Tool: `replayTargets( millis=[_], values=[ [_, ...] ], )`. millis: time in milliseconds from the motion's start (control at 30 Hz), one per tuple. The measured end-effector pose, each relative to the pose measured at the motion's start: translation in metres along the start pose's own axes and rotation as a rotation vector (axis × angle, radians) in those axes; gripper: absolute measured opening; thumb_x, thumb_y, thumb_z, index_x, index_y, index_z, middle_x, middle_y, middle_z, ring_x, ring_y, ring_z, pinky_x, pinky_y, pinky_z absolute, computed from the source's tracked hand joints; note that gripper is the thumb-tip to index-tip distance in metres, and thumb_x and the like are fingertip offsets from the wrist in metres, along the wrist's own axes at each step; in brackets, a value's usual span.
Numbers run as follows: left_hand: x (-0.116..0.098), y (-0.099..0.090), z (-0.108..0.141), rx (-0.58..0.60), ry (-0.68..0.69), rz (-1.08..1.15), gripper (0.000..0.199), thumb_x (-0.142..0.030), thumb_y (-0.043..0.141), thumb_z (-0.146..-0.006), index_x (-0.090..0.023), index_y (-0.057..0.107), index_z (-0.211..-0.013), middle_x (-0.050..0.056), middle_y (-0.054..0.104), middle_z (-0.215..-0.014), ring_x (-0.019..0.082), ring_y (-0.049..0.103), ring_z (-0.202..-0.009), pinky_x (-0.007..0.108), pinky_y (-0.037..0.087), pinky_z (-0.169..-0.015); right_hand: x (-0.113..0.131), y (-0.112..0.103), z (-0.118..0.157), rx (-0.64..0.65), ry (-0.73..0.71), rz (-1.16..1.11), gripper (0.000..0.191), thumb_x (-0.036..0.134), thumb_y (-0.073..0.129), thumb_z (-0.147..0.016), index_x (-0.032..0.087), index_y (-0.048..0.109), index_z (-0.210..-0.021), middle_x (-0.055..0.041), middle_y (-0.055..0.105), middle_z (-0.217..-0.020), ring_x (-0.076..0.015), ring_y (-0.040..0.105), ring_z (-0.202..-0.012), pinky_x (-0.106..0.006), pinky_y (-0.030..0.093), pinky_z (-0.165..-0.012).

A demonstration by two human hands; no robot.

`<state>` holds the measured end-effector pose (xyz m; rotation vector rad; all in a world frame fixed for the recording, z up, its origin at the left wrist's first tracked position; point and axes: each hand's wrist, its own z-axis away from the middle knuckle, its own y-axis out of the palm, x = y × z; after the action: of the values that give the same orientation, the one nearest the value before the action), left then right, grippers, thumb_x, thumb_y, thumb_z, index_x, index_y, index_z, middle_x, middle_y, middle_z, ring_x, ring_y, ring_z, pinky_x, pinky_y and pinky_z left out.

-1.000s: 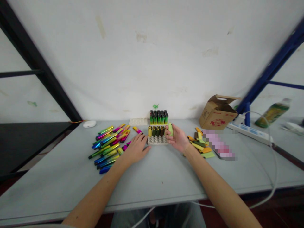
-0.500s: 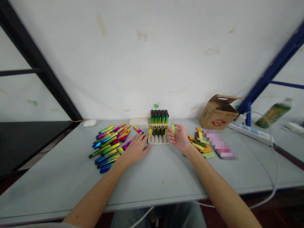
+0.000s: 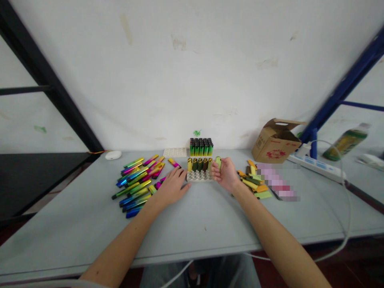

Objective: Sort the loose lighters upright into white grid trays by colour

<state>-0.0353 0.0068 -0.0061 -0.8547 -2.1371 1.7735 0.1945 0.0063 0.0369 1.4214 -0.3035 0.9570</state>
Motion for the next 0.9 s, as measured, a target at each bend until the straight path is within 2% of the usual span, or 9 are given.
replayTargets(
  millis=[233,433,733,900],
  values=[
    [-0.0027,-0.0033,0.0000,0.027,-0.006,-0.026,0.050,-0.036,0.044,-0.092,-0.007,0.046,-0.133,0.019,0.051,-0.134,0.033,0.039,-0.133,0.046,0.030,-0.113,-0.0011,-0.0025,-0.0013,0.022,-0.027,-0.011,0.023,0.035,0.034,-0.078,0.021,0.035,-0.060,0.0058,0.024,-0.051,-0.0086,0.018,-0.041,-0.017,0.016,-0.034],
    [-0.0024,-0.0034,-0.0003,0.021,-0.005,-0.019,0.048,-0.036,0.045,-0.091,-0.011,0.046,-0.132,0.017,0.052,-0.133,0.031,0.039,-0.133,0.046,0.031,-0.112,-0.0015,-0.0050,-0.0008,0.071,-0.084,-0.037,0.022,0.037,0.041,-0.077,0.021,0.039,-0.062,0.0062,0.026,-0.053,-0.0085,0.021,-0.042,-0.016,0.020,-0.034],
    [-0.0007,-0.0005,-0.0007,0.005,-0.004,0.007,0.049,-0.037,0.044,-0.091,-0.011,0.046,-0.132,0.018,0.051,-0.134,0.032,0.038,-0.134,0.047,0.031,-0.112,-0.0036,-0.0028,-0.0001,0.136,-0.035,-0.058,0.022,0.037,0.044,-0.079,0.020,0.042,-0.065,0.0066,0.026,-0.053,-0.0085,0.019,-0.042,-0.015,0.021,-0.035],
    [-0.0035,-0.0035,-0.0007,0.027,-0.007,-0.022,0.051,-0.037,0.043,-0.091,-0.007,0.046,-0.133,0.020,0.050,-0.134,0.033,0.039,-0.133,0.046,0.031,-0.112,-0.0046,-0.0020,0.0006,0.165,-0.076,-0.074,0.026,0.039,0.044,-0.083,0.020,0.045,-0.066,0.0072,0.026,-0.052,-0.0079,0.018,-0.041,-0.015,0.021,-0.034]
  ],
)
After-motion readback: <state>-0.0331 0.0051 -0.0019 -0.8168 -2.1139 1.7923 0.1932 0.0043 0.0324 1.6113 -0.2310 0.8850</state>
